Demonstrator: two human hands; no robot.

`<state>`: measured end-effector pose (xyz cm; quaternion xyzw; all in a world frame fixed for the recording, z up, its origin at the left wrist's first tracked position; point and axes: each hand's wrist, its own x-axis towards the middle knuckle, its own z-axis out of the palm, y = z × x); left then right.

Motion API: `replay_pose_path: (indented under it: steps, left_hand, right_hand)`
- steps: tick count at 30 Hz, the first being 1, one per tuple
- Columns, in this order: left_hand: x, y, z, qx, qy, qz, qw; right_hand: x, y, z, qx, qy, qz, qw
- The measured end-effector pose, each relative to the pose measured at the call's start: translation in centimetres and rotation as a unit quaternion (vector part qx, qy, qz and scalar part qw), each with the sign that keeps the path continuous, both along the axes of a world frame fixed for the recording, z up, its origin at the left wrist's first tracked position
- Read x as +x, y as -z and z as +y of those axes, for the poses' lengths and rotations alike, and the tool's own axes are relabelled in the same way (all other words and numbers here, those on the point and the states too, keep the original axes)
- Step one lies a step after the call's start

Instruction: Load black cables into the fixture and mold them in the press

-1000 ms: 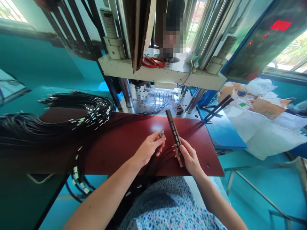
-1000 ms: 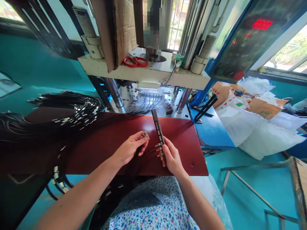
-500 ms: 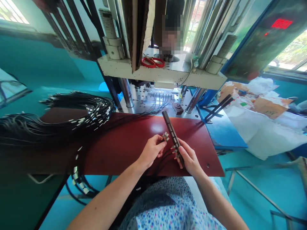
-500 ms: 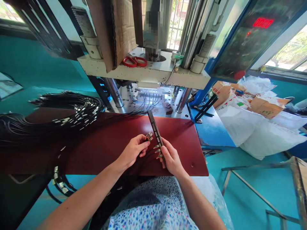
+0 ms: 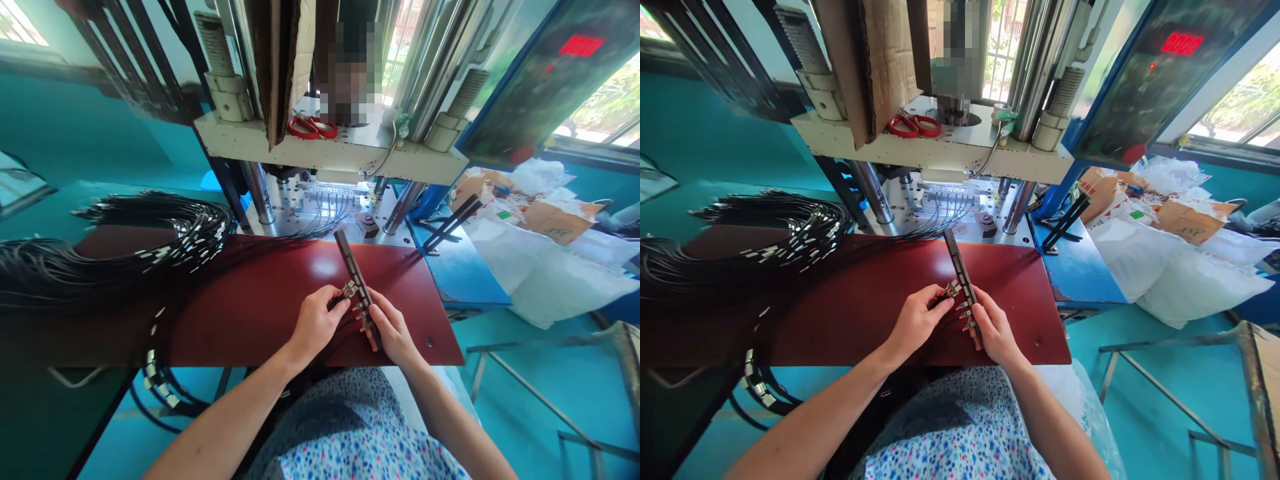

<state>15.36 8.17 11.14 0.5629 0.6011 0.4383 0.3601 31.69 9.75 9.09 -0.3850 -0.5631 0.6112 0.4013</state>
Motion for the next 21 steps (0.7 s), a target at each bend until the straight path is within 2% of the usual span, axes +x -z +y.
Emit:
replay_pose_path:
  steps: [4, 9, 16, 18, 21]
  left_hand:
    - [-0.08, 0.01, -0.07, 0.013, 0.024, 0.007, 1.0]
    - [0.04, 0.33, -0.05, 0.028, 0.004, -0.048, 0.998]
    - [0.07, 0.21, -0.2, 0.033, 0.0, 0.01, 0.999]
    - [0.04, 0.19, -0.02, 0.014, 0.005, -0.01, 1.0]
    - [0.2, 0.01, 0.56, -0.056, 0.011, -0.107, 0.993]
  right_hand:
    - [0.08, -0.31, -0.05, -0.012, -0.008, 0.008, 1.0]
    - [0.19, -0.12, -0.08, -0.011, -0.014, 0.005, 1.0]
    - [0.14, 0.01, -0.06, -0.01, -0.014, 0.005, 1.0]
    - [0.14, -0.09, -0.03, -0.01, -0.017, 0.002, 1.0]
    - [0.14, -0.3, -0.01, -0.012, -0.021, -0.004, 1.0]
